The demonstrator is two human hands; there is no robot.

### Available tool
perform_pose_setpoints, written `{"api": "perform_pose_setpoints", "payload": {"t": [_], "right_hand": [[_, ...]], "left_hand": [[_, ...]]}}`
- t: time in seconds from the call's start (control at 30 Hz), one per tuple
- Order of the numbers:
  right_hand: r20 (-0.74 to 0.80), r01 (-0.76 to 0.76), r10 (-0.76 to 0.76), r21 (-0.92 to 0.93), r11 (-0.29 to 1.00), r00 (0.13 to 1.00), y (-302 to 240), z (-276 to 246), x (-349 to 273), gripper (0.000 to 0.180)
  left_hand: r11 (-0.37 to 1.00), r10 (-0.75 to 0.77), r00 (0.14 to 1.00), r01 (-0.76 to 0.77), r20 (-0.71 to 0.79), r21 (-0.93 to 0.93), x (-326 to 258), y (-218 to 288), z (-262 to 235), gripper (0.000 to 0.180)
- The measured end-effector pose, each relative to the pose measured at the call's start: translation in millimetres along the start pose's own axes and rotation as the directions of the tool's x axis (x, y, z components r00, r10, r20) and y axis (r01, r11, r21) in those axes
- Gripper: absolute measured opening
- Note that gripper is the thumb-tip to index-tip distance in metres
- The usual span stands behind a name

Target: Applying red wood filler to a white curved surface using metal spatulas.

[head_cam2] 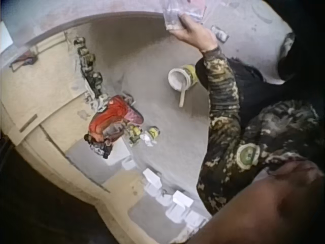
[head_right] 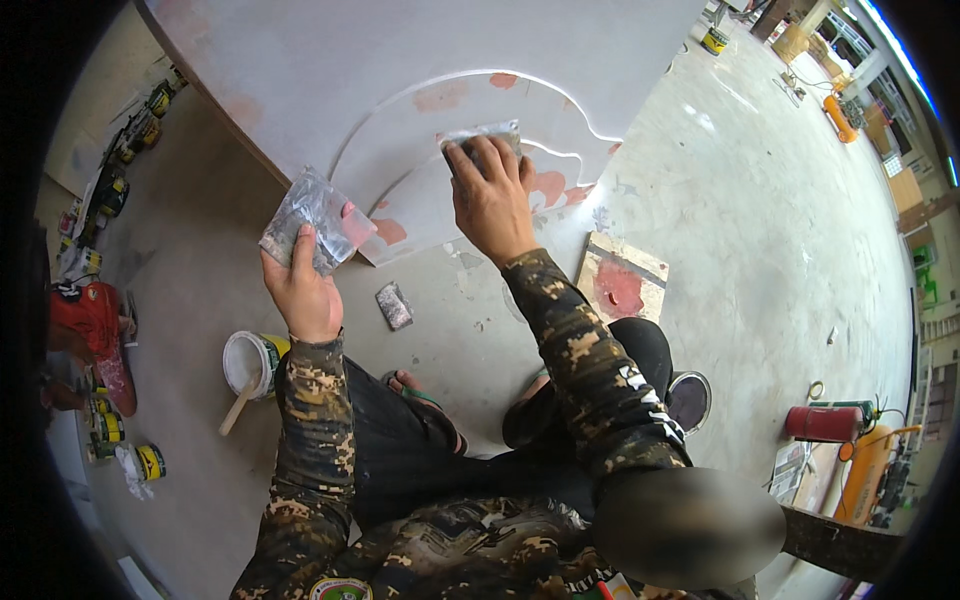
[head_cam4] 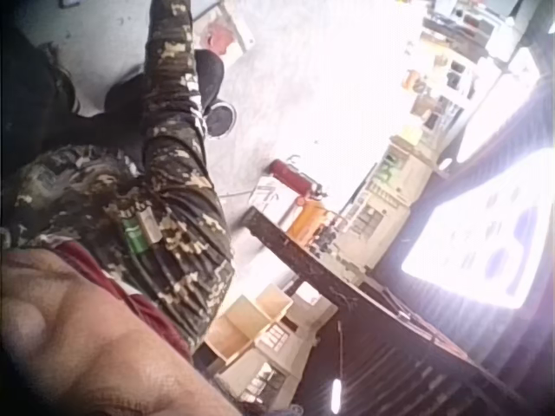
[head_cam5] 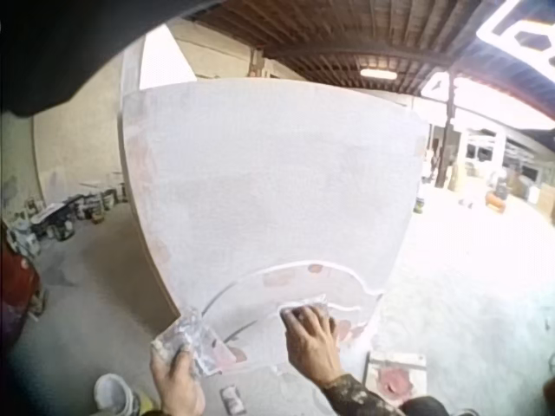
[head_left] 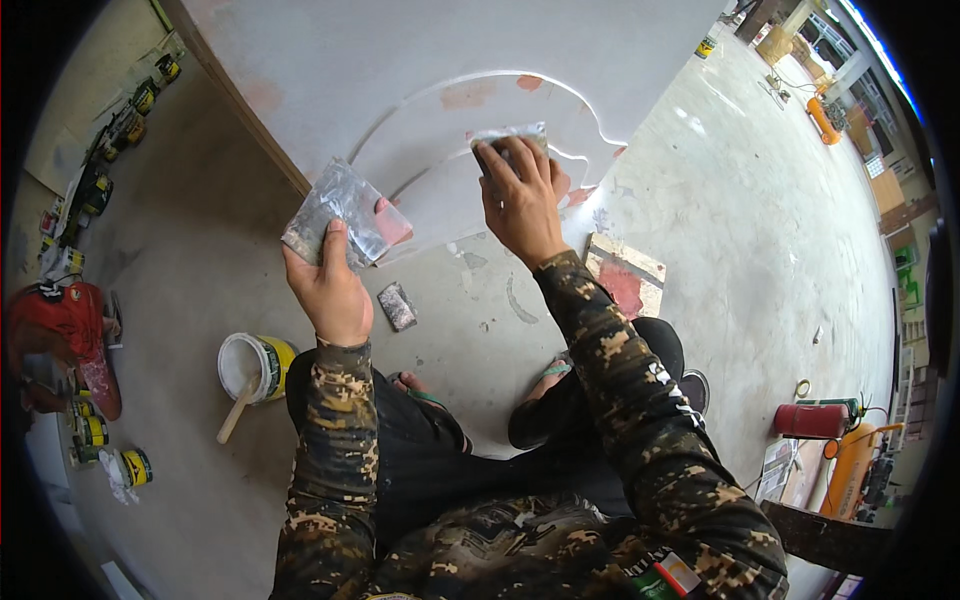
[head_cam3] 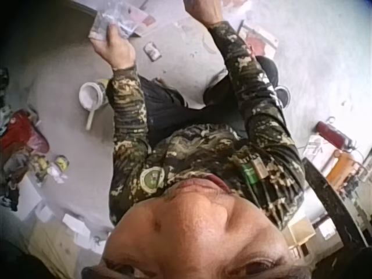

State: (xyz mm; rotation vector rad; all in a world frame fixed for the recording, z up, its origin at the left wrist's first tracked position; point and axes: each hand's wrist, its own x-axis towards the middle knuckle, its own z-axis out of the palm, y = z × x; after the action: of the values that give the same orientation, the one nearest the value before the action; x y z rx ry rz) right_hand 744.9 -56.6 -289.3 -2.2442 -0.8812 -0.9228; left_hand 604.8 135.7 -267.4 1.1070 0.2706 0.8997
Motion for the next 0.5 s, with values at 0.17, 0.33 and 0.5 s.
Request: {"api": "perform_pose_setpoints", "payload": {"t": [0.17,0.33,0.5], "right_hand": [[-0.065,0.006,-0.007,-0.014,1.0,0.998,7,25,18,0.049],[-0.097,0.003,-0.003,-0.004,1.0,0.995,11,40,25,0.049],[-0.128,0.003,-0.006,-0.027,1.0,0.992,16,51,31,0.052]], "left_hand": [[1.0,0.009,1.0,-0.009,0.019,0.01,2,4,-3,0.026],[0.999,-0.037,0.999,0.038,0.019,-0.008,2,4,0,0.027],[0.998,-0.062,0.997,0.062,0.04,-0.009,1,8,3,0.027]]}}
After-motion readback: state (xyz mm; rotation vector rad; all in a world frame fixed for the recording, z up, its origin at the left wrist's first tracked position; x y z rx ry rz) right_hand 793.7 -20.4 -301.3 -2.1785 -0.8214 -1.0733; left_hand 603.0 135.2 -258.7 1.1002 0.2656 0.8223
